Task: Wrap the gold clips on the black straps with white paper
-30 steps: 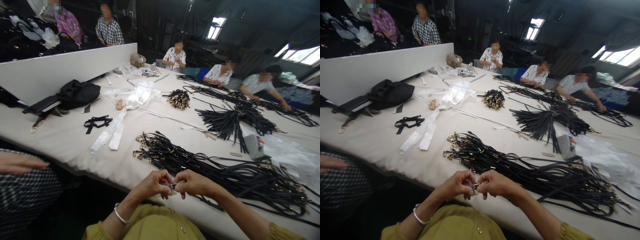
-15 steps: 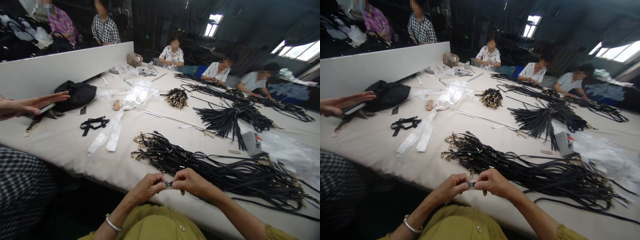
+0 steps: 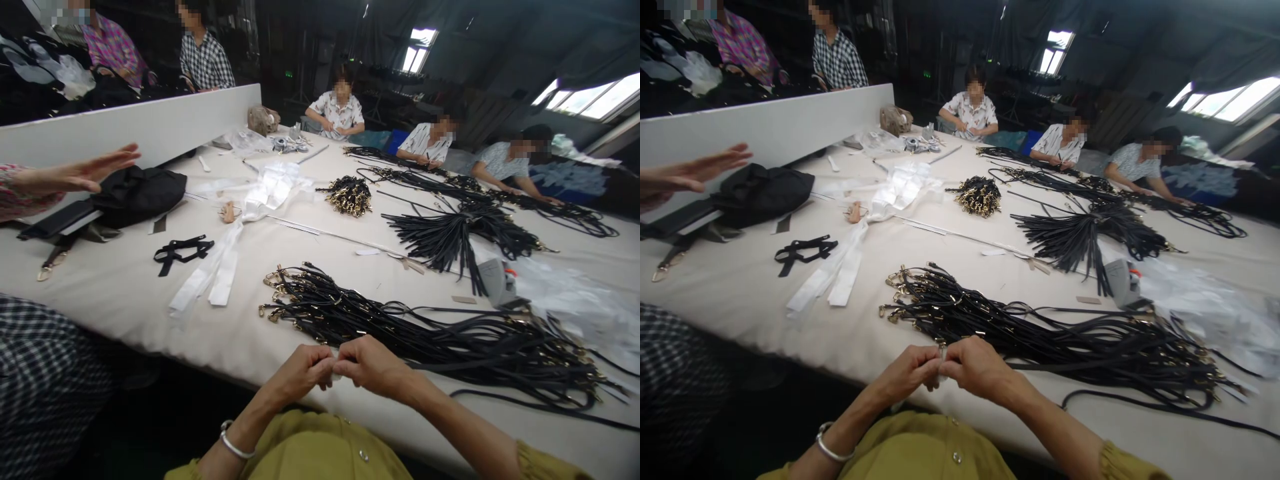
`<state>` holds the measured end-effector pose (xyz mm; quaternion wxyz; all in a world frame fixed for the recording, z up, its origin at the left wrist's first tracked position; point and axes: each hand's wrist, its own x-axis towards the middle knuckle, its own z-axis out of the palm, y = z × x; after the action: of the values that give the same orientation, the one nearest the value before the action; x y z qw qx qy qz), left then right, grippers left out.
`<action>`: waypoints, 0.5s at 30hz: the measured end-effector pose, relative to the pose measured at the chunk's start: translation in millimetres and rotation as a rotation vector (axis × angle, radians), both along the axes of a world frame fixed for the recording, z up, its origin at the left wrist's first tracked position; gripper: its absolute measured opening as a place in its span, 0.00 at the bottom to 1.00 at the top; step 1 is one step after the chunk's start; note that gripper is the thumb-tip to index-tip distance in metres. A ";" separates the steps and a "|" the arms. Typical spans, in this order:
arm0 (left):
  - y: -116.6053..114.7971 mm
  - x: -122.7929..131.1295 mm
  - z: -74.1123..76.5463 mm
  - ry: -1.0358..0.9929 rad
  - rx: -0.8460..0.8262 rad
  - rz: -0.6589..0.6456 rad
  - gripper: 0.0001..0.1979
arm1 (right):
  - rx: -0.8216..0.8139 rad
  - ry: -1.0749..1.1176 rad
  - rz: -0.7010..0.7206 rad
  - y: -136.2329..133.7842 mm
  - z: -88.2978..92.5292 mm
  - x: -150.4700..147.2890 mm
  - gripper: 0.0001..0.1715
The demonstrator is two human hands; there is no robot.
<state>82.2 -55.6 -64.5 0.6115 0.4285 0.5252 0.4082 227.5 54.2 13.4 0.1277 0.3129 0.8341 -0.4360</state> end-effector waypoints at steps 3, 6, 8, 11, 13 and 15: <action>-6.0 -7.6 -0.7 0.075 0.071 -0.002 0.20 | -0.117 -0.016 -0.054 8.4 -1.1 12.3 0.12; -21.1 -26.1 -8.6 0.169 0.050 0.024 0.23 | -0.246 -0.084 -0.142 26.7 3.0 38.3 0.12; -30.4 -36.6 -16.0 0.167 -0.017 0.028 0.24 | -0.255 -0.110 -0.174 35.4 6.9 52.8 0.12; -32.6 -36.8 -21.1 0.162 0.004 0.012 0.25 | -0.198 -0.109 -0.183 31.9 7.8 54.4 0.10; -26.4 -26.0 -18.3 0.178 0.064 0.016 0.25 | -0.179 -0.089 -0.170 20.3 4.9 40.7 0.09; -18.6 -11.5 -13.2 0.165 0.105 0.032 0.25 | -0.168 -0.055 -0.142 7.5 1.7 21.4 0.09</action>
<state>70.7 -74.1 -77.7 0.5362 0.4835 0.5587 0.4081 248.9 61.7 15.2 0.1450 0.3711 0.7665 -0.5038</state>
